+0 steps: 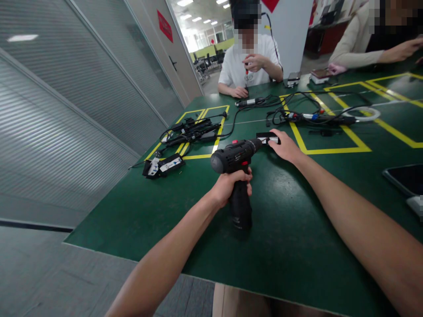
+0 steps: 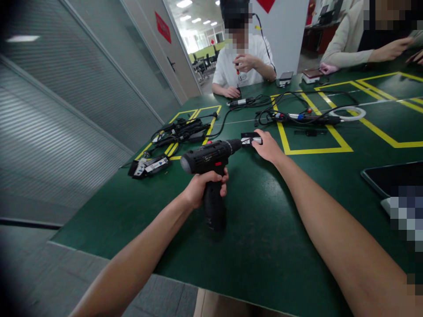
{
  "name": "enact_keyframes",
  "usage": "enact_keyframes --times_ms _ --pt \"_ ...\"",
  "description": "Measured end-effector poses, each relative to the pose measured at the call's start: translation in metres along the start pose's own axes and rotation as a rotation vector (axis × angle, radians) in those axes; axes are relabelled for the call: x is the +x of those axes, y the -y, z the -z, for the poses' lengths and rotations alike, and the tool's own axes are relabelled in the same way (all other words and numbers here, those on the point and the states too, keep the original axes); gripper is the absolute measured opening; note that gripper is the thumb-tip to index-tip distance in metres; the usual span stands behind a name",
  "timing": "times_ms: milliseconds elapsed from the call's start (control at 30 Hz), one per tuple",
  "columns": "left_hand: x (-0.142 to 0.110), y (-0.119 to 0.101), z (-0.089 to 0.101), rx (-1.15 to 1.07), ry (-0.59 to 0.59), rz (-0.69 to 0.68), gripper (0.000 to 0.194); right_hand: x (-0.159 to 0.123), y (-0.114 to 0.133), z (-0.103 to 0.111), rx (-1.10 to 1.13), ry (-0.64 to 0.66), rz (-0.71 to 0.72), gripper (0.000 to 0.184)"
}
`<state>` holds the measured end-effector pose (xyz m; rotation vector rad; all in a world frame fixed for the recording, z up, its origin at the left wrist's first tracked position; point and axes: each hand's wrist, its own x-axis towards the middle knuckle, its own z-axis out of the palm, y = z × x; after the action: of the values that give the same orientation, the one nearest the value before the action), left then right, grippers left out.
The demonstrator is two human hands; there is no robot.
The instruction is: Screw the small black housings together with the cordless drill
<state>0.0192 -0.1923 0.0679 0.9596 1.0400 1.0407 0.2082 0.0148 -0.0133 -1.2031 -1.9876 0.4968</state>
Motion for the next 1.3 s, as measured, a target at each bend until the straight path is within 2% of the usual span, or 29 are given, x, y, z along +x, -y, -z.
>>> enact_keyframes --times_ms 1300 --pt "-0.0019 -0.0023 -0.0025 0.004 -0.021 0.008 0.024 0.0005 -0.0013 0.0005 -0.007 0.01 -0.006 0.047"
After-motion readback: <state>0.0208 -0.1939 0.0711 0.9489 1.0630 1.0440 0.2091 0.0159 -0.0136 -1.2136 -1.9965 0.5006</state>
